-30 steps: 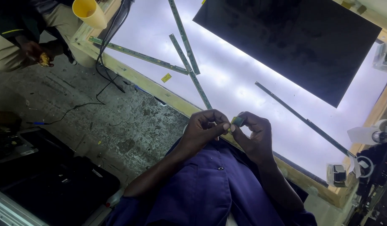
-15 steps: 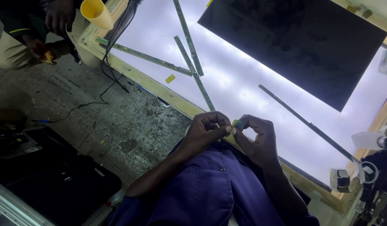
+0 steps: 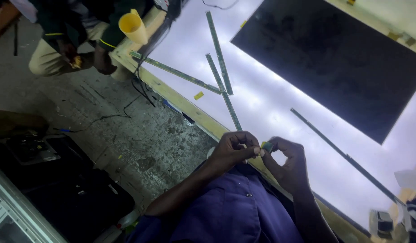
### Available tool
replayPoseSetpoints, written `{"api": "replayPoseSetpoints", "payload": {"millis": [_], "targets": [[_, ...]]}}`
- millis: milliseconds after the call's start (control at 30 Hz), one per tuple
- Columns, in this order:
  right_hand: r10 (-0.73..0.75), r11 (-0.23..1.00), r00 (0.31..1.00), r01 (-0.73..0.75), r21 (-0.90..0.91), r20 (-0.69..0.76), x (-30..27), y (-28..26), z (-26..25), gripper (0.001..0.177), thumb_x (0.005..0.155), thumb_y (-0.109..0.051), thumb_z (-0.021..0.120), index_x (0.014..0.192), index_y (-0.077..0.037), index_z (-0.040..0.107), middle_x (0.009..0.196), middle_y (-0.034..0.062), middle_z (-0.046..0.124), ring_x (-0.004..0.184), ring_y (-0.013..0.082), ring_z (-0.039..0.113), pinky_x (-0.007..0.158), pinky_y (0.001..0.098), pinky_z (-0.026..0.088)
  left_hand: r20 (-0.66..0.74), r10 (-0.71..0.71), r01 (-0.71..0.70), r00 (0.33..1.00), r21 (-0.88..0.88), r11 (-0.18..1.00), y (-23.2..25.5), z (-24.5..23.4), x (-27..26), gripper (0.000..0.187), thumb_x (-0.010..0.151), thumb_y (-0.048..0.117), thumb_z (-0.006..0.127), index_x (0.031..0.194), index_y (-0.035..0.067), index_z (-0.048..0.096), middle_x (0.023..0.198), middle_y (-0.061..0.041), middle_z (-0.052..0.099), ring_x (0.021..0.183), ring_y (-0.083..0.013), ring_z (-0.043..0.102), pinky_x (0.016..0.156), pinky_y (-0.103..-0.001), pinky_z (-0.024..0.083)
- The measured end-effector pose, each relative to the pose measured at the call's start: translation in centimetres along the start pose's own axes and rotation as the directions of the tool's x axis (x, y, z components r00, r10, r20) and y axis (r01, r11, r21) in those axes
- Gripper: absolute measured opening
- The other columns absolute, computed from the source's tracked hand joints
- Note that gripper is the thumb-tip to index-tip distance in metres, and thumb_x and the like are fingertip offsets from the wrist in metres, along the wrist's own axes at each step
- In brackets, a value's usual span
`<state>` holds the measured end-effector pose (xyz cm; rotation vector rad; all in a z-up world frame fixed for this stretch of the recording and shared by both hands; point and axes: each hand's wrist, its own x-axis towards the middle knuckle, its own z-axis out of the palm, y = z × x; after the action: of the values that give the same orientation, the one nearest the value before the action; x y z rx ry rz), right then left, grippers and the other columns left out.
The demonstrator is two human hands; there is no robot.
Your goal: Repairing electronic components by applying adhesive strips to LED boards and cleaning the work surface.
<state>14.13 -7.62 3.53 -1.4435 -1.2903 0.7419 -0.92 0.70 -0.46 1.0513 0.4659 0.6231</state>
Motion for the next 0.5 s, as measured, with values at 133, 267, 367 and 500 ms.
{"api": "replayPoseSetpoints", "payload": {"millis": [133, 267, 367, 500], "targets": [[0.084, 0.987, 0.996, -0.081, -0.138, 0.02, -0.2, 0.6, 0.4, 0.019, 0.084, -0.015, 0.064, 0.066, -0.01, 0.061, 0.065, -0.0039, 0.062, 0.062, 0.0075, 0.056, 0.065, 0.0236, 0.044, -0.043, -0.049, 0.049, 0.998, -0.016, 0.999, 0.3, -0.4, -0.3, 0.008, 0.083, 0.018, 0.075, 0.082, 0.013, 0.069, 0.073, 0.005, 0.066, 0.056, 0.0027, 0.05, 0.048, -0.013, 0.037], [0.129, 0.982, 0.991, -0.124, -0.14, 0.028, -0.4, 1.8, 0.7, 0.017, 0.081, -0.012, 0.066, 0.064, -0.01, 0.063, 0.063, -0.0033, 0.063, 0.062, 0.0084, 0.056, 0.066, 0.0242, 0.045, -0.068, -0.073, 0.074, 0.995, 0.01, 0.997, 0.2, -0.9, -0.6, 0.01, 0.08, 0.021, 0.078, 0.081, 0.014, 0.07, 0.073, 0.005, 0.066, 0.062, -0.0017, 0.057, 0.052, -0.016, 0.046], [0.145, 0.978, 0.989, -0.138, -0.158, 0.031, -0.4, 2.2, 1.0, 0.019, 0.081, -0.017, 0.068, 0.065, -0.008, 0.066, 0.061, -0.0026, 0.064, 0.062, 0.0097, 0.055, 0.066, 0.0256, 0.044, -0.088, -0.087, 0.094, 0.992, 0.075, 0.993, -0.3, -1.4, -0.6, 0.012, 0.078, 0.023, 0.078, 0.081, 0.014, 0.071, 0.079, 0.001, 0.069, 0.068, -0.0073, 0.06, 0.053, -0.021, 0.046], [0.161, 0.972, 0.986, -0.151, -0.182, 0.044, 0.0, 2.5, 1.3, 0.018, 0.08, -0.016, 0.068, 0.065, -0.008, 0.069, 0.059, -0.0011, 0.065, 0.06, 0.0102, 0.056, 0.064, 0.0264, 0.045, -0.064, -0.059, 0.061, 0.996, 0.023, 0.998, -0.7, -1.8, -0.7, 0.009, 0.081, 0.021, 0.077, 0.082, 0.014, 0.071, 0.079, 0.002, 0.069, 0.069, -0.0058, 0.059, 0.052, -0.018, 0.044]]}}
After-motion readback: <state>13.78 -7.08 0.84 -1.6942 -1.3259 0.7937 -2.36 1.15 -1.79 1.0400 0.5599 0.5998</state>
